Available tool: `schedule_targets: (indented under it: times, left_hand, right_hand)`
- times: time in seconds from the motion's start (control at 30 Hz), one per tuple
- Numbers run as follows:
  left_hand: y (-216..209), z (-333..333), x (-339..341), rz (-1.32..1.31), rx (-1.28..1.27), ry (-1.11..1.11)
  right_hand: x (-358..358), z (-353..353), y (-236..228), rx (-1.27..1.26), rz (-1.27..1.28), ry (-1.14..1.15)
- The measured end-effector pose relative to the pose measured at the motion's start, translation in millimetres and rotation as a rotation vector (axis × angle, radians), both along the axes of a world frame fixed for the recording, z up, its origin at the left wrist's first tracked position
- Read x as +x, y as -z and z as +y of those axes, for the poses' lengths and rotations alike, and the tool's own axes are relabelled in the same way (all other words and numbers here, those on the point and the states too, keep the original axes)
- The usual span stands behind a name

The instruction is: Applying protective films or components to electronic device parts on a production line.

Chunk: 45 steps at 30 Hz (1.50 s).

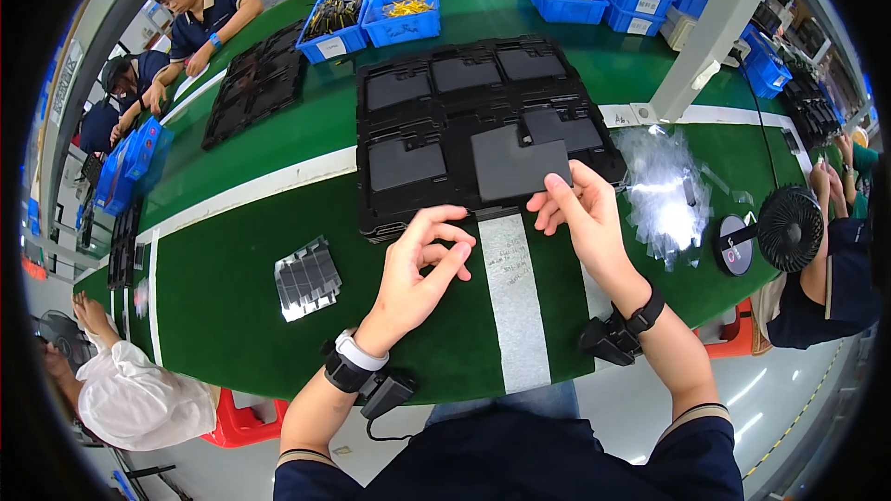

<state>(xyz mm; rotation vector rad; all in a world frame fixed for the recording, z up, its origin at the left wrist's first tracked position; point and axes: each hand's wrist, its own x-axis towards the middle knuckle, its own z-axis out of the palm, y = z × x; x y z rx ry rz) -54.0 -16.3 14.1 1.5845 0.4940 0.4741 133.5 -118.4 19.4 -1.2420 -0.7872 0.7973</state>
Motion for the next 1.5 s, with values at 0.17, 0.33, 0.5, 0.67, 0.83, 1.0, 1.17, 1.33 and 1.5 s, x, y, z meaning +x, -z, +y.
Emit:
schedule_targets:
  times: [0.17,0.33,0.5,0.67,0.83,1.0,1.17,1.33,1.5]
  left_hand:
    - [-2.6,-4.4,1.3,0.038,0.021,0.037]
    - [-1.0,-4.1,-0.9,0.039,0.051,0.052]
    - [3.2,-4.6,0.8,0.047,0.055,0.061]
    - [2.3,-4.6,0.0,0.057,0.062,0.06]
    - [3.9,-3.2,0.5,0.027,0.094,0.058]
    - [-2.6,-7.8,2.2,-0.027,0.136,-0.056]
    - [8.7,-5.8,0.9,-0.081,0.111,0.002]
    - [9.8,-4.9,-2.7,-0.086,0.036,-0.025]
    - [5.3,0.4,-7.1,-0.109,0.03,0.15]
  right_hand:
    - [2.7,1.2,-5.4,-0.26,-0.351,0.121]
    - [7.9,1.3,0.5,-0.129,-1.112,0.336]
    - [-2.0,-4.2,12.2,-0.192,-1.434,0.045]
    - [-1.3,-2.0,12.1,-0.214,-1.364,0.052]
    - [6.3,-3.8,10.5,-0.085,-1.268,0.284]
    - [-7.0,-7.1,-7.5,0.22,-0.659,0.076]
    - [-20.3,-8.3,3.2,0.13,-0.218,-0.13]
    - [-22.8,-7.1,-4.3,0.08,-0.371,-0.19]
    - [-15.6,-5.8,4.9,0.104,-0.516,-0.213]
